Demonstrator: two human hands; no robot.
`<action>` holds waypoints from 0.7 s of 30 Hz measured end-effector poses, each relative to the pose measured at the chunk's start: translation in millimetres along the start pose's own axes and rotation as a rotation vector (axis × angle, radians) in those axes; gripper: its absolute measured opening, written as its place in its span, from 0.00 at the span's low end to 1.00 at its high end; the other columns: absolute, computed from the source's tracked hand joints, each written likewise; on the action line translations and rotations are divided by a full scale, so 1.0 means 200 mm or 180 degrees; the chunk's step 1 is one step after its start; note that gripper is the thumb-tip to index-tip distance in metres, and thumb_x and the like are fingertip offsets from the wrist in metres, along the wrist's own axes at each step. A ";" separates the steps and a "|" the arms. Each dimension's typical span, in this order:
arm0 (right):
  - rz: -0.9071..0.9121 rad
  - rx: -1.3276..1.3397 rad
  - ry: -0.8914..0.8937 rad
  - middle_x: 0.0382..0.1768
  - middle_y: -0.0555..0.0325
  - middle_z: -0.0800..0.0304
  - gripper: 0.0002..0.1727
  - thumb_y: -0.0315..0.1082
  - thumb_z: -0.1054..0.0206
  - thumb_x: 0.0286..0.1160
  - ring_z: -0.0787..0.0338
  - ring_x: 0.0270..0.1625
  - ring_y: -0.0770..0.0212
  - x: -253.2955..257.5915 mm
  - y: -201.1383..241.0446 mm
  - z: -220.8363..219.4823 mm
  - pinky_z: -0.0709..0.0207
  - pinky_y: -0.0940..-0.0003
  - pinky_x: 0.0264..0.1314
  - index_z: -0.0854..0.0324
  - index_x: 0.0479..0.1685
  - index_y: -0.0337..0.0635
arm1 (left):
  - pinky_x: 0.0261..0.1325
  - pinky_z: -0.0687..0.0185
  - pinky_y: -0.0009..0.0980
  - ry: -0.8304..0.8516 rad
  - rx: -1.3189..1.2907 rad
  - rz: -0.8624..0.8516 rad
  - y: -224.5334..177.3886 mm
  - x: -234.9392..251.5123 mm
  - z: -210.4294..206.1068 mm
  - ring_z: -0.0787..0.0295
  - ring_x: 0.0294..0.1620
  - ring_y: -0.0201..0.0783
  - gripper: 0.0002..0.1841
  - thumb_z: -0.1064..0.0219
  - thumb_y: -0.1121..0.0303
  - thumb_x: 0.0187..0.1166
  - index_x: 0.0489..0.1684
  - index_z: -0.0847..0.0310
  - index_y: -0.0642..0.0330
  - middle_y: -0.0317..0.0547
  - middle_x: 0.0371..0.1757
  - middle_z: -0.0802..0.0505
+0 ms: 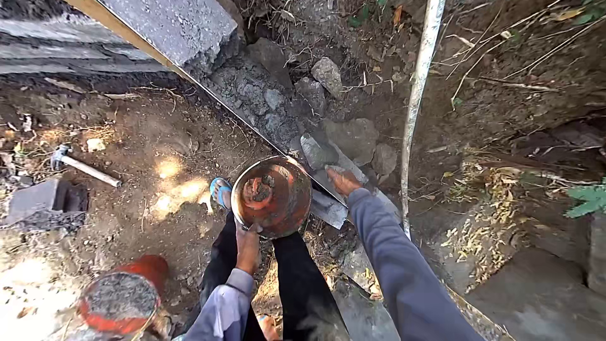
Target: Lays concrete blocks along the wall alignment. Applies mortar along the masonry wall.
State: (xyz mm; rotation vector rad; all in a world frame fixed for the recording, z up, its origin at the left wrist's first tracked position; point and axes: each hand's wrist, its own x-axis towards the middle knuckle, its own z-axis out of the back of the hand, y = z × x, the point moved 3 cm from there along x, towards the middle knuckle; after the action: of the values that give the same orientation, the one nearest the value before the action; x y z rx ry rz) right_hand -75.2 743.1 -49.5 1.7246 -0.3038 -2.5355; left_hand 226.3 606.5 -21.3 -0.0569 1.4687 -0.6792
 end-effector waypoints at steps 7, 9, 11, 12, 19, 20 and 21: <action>0.0528 -0.1641 -0.0320 0.55 0.34 0.09 0.33 0.57 0.57 0.94 0.11 0.63 0.33 -0.21 0.19 0.27 0.24 0.27 0.64 0.15 0.59 0.38 | 0.69 0.19 0.41 0.0081 0.0003 0.0008 -0.05 0.00 0.01 0.22 0.73 0.45 0.41 0.42 0.84 0.76 0.93 0.55 0.59 0.59 0.83 0.28; 0.0669 -0.1521 -0.0595 0.54 0.35 0.09 0.31 0.57 0.56 0.93 0.10 0.61 0.33 -0.45 0.23 0.26 0.23 0.27 0.62 0.17 0.66 0.41 | 0.67 0.19 0.39 0.0052 -0.0010 0.0048 -0.07 -0.03 0.06 0.21 0.71 0.43 0.41 0.43 0.84 0.76 0.93 0.55 0.59 0.58 0.81 0.27; 0.1063 -0.1399 -0.0517 0.48 0.38 0.09 0.29 0.55 0.52 0.90 0.09 0.53 0.36 -0.65 0.28 0.15 0.20 0.31 0.56 0.18 0.62 0.38 | 0.65 0.17 0.40 -0.0038 -0.0026 0.0084 -0.08 -0.04 0.11 0.19 0.69 0.44 0.39 0.42 0.83 0.77 0.92 0.53 0.60 0.60 0.80 0.25; 0.1248 -0.1390 -0.0328 0.50 0.39 0.09 0.29 0.54 0.50 0.90 0.08 0.53 0.39 -0.72 0.31 0.07 0.19 0.34 0.57 0.18 0.64 0.37 | 0.66 0.17 0.41 -0.0071 -0.0015 0.0105 -0.10 -0.05 0.14 0.19 0.70 0.44 0.39 0.42 0.82 0.78 0.93 0.54 0.59 0.59 0.81 0.26; 0.1267 -0.2700 0.0385 0.78 0.31 0.27 0.30 0.41 0.51 0.92 0.14 0.66 0.28 -0.53 0.75 -0.58 0.20 0.32 0.61 0.41 0.92 0.44 | 0.84 0.34 0.37 -0.0229 0.0219 -0.0308 -0.27 -0.21 0.33 0.35 0.87 0.41 0.44 0.42 0.79 0.76 0.95 0.62 0.62 0.59 0.91 0.39; 0.1214 -0.2766 0.0529 0.80 0.28 0.30 0.31 0.36 0.50 0.91 0.17 0.69 0.25 -0.50 0.81 -0.65 0.21 0.31 0.63 0.44 0.93 0.41 | 0.84 0.33 0.37 -0.0297 0.0239 -0.0420 -0.30 -0.23 0.35 0.34 0.86 0.41 0.43 0.42 0.79 0.75 0.95 0.61 0.63 0.60 0.90 0.38; 0.1186 -0.2851 0.0714 0.81 0.26 0.32 0.31 0.34 0.51 0.91 0.18 0.71 0.25 -0.49 0.85 -0.70 0.23 0.32 0.67 0.46 0.93 0.37 | 0.83 0.31 0.37 -0.0370 0.0216 -0.0528 -0.33 -0.23 0.37 0.32 0.85 0.41 0.43 0.42 0.79 0.74 0.95 0.59 0.64 0.60 0.89 0.35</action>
State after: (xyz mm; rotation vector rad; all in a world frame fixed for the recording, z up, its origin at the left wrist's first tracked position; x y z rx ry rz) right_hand 80.8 575.5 24.4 1.3744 0.4251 -1.7496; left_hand 270.7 546.3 59.3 -0.1645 1.3381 -0.8463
